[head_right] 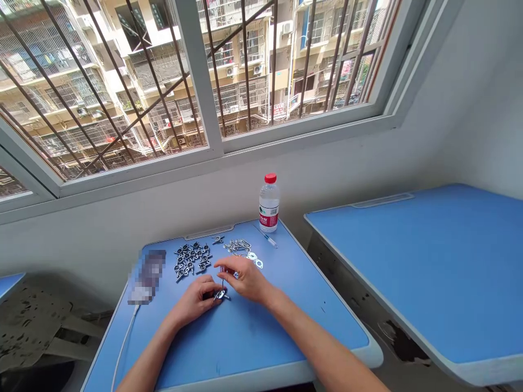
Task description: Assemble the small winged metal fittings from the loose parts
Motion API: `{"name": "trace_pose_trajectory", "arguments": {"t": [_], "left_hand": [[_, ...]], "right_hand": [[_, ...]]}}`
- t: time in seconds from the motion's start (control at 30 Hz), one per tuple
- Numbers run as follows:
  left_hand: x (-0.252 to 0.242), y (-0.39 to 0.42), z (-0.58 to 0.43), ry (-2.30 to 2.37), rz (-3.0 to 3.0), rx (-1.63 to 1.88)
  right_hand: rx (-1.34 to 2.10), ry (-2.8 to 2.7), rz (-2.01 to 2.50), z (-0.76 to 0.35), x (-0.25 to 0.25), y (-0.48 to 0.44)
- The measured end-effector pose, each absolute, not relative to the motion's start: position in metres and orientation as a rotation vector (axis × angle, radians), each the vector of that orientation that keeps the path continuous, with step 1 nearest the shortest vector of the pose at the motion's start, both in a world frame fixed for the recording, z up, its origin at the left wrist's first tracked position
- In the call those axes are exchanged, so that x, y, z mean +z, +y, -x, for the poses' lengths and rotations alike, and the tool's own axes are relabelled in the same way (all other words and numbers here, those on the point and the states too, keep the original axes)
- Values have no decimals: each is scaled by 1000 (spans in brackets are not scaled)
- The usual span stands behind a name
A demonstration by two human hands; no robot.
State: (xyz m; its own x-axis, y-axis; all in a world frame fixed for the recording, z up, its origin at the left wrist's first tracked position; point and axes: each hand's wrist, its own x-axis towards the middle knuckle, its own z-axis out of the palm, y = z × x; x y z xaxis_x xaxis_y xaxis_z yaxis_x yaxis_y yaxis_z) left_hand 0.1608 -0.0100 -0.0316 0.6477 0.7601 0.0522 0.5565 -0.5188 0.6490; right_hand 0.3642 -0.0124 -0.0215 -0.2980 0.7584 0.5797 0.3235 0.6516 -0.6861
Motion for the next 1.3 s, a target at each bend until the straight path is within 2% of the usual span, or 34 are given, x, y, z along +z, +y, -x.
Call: {"name": "trace_pose_trajectory", "arguments": {"t": [0.4,0.83,1.3], "left_hand": [[-36,-4,-160,1000,-2233,446],[-35,-5,-162,996,-2245,465],[-34,-7,-162,1009,-2224,470]], "right_hand": [[758,-1870,767,-366,-15,-14],[684,-1915,788,-363,-12,-13],[767,-1847,791,-362,-15,-15]]}}
